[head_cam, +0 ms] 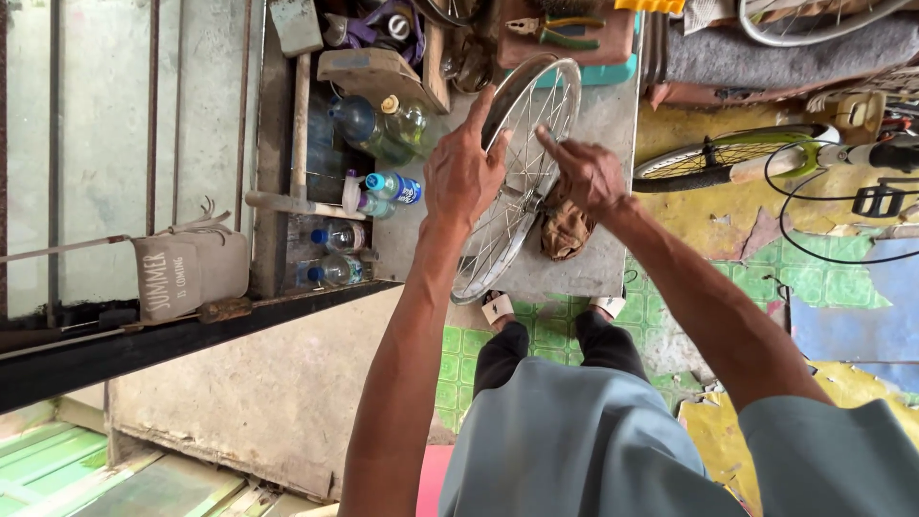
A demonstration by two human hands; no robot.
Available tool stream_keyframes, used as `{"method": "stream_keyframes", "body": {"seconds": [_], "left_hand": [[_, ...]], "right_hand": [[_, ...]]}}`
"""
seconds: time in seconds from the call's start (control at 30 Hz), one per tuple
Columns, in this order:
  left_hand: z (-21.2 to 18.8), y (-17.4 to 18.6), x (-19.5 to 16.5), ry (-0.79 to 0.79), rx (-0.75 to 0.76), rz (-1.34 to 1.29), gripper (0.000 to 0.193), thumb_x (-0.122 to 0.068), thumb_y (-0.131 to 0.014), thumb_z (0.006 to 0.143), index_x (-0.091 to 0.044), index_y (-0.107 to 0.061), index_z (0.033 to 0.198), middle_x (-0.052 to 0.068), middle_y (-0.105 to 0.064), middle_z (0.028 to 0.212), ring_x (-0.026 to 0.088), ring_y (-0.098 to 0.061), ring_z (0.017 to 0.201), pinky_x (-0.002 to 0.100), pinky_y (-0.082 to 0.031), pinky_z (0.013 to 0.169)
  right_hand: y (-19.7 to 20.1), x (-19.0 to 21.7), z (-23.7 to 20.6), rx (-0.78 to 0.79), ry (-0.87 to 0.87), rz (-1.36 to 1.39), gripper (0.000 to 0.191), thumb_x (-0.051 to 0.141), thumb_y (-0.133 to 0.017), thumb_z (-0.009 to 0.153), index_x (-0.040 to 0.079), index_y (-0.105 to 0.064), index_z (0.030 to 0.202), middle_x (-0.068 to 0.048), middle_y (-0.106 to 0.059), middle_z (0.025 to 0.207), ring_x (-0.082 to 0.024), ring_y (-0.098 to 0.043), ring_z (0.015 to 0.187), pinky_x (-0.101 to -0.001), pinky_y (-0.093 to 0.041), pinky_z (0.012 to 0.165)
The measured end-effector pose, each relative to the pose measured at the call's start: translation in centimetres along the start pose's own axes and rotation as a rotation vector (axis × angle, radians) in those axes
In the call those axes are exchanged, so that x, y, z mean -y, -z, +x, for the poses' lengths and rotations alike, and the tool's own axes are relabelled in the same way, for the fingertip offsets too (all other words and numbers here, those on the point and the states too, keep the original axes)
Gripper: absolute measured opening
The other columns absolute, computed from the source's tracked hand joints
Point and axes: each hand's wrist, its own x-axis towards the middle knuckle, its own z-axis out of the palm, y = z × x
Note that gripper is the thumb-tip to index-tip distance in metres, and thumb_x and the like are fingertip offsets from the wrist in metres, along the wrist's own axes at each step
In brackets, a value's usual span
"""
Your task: The person sweeps the floor with a broom, then picks up a rag and a small container. They place the container and a tool on a shelf, then pick up a bicycle wheel and wipe its rim and spokes with the rag.
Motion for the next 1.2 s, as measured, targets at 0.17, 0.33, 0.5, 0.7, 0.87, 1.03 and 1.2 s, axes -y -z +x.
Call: {"method": "stream_keyframes", "body": {"seconds": [0.17, 0.33, 0.5, 0.7, 0.87, 1.03, 1.2], "left_hand": [[-0.1, -0.2, -0.3, -0.042, -0.033, 0.024, 0.064, -0.03, -0.07, 0.096, -0.02, -0.044, 0.154, 0.014, -0.078, 0.103, 0.033, -0.077, 0.086, 0.045, -0.058, 0.076], [0.0, -0.1, 0.1, 0.002, 0.019, 0.031, 0.066, -0.033, -0.068, 0.097, -0.022, -0.041, 0.156, 0.015, -0.079, 0.094, 0.027, -0.077, 0.081, 0.042, -0.059, 0.078], [-0.4, 0.3, 0.5, 0.033, 0.041, -0.031, 0.065, -0.032, -0.065, 0.099, -0.02, -0.039, 0.157, 0.012, -0.079, 0.092, 0.023, -0.077, 0.073, 0.04, -0.06, 0.077], [-1.4, 0.5, 0.4, 0.0, -0.005, -0.037, 0.065, -0.033, -0.066, 0.1, -0.017, -0.04, 0.157, 0.015, -0.078, 0.092, 0.025, -0.077, 0.072, 0.041, -0.059, 0.084], [-2.1, 0.5, 0.7, -0.102, -0.082, -0.059, 0.062, -0.032, -0.066, 0.101, -0.016, -0.042, 0.156, 0.016, -0.076, 0.118, 0.026, -0.079, 0.085, 0.04, -0.059, 0.084], [-2.1, 0.4, 0.7, 0.013, -0.009, -0.039, 0.063, -0.032, -0.066, 0.099, -0.016, -0.044, 0.155, 0.014, -0.078, 0.106, 0.027, -0.077, 0.088, 0.04, -0.059, 0.084], [-1.6, 0.8, 0.7, 0.07, 0.021, -0.025, 0.065, -0.032, -0.065, 0.101, -0.014, -0.039, 0.158, 0.014, -0.077, 0.111, 0.023, -0.078, 0.081, 0.037, -0.06, 0.084]], "right_hand": [[0.1, 2.3, -3.1, -0.088, 0.04, 0.103, 0.067, 0.005, -0.059, 0.095, 0.017, -0.044, 0.16, -0.008, -0.066, 0.086, -0.024, -0.061, 0.066, -0.0408, -0.054, 0.059], [0.8, 0.8, -4.6, -0.092, 0.048, 0.243, 0.065, 0.0, -0.051, 0.094, 0.019, -0.046, 0.156, -0.007, -0.066, 0.086, -0.021, -0.061, 0.065, -0.0386, -0.052, 0.054], [-0.5, -0.7, -3.0, -0.128, -0.132, 0.229, 0.049, 0.002, -0.049, 0.107, 0.012, -0.052, 0.154, -0.008, -0.067, 0.084, -0.016, -0.054, 0.053, -0.0334, -0.046, 0.04], [-0.9, -1.1, -0.1, -0.052, -0.003, 0.103, 0.048, 0.004, -0.048, 0.105, 0.015, -0.059, 0.15, -0.009, -0.068, 0.083, -0.015, -0.053, 0.054, -0.0304, -0.047, 0.04], [-0.6, -3.6, 2.6, -0.09, -0.134, 0.09, 0.04, 0.006, -0.05, 0.109, 0.016, -0.063, 0.146, -0.01, -0.07, 0.087, -0.015, -0.051, 0.051, -0.0298, -0.044, 0.036], [-2.4, -0.9, -0.5, -0.214, 0.005, 0.114, 0.051, 0.0, -0.045, 0.104, 0.009, -0.06, 0.152, -0.008, -0.064, 0.076, -0.016, -0.051, 0.056, -0.0301, -0.044, 0.042], [-1.0, 1.9, -3.1, -0.005, -0.47, 0.597, 0.042, 0.004, -0.051, 0.102, 0.006, -0.061, 0.143, -0.004, -0.07, 0.081, -0.011, -0.051, 0.048, -0.0295, -0.043, 0.037]]}}
